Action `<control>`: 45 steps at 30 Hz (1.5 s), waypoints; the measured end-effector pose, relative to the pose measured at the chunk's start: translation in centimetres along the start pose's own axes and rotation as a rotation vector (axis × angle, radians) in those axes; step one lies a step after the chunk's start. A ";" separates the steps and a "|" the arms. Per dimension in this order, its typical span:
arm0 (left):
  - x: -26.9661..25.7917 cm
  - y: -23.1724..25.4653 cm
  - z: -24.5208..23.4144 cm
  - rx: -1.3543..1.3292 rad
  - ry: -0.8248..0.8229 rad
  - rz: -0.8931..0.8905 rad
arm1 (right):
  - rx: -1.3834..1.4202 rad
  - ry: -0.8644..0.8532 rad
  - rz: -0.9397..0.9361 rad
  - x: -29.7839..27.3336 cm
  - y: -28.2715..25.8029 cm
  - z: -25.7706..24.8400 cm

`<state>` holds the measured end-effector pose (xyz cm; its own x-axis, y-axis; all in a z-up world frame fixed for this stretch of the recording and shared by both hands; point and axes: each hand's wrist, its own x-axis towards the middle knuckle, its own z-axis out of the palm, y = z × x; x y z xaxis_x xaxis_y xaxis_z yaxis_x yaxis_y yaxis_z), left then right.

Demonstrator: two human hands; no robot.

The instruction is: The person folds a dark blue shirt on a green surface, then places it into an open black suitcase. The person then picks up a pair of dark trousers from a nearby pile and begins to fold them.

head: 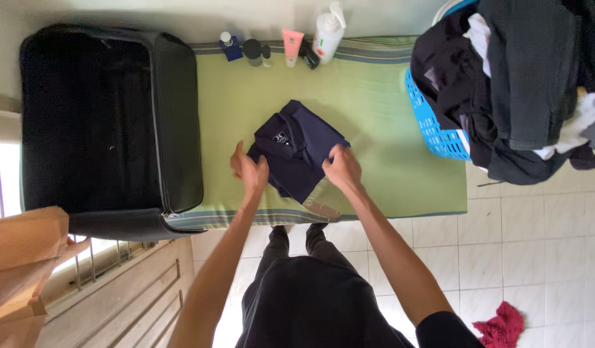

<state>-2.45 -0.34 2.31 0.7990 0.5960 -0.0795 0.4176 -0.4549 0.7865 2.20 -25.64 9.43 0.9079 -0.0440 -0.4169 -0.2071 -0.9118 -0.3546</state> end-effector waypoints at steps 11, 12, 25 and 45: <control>-6.2 -1.2 4.4 -0.065 -0.266 -0.701 | 0.004 0.012 -0.291 9.5 2.9 1.4; -6.4 -0.8 4.1 -0.082 -0.284 -0.747 | 0.001 0.002 -0.263 9.7 3.1 1.9; -5.7 -2.8 4.4 -0.295 -0.187 -0.758 | 0.432 -0.405 0.040 8.8 4.8 1.9; 2.2 2.1 -7.1 -0.601 -0.560 -0.269 | 0.776 -0.043 -0.157 -5.4 -3.2 -1.3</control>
<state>-2.86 4.76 8.08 0.8672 0.1476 -0.4755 0.4500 0.1767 0.8754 -1.61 -23.05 13.87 0.9359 0.0913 -0.3401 -0.2873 -0.3606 -0.8874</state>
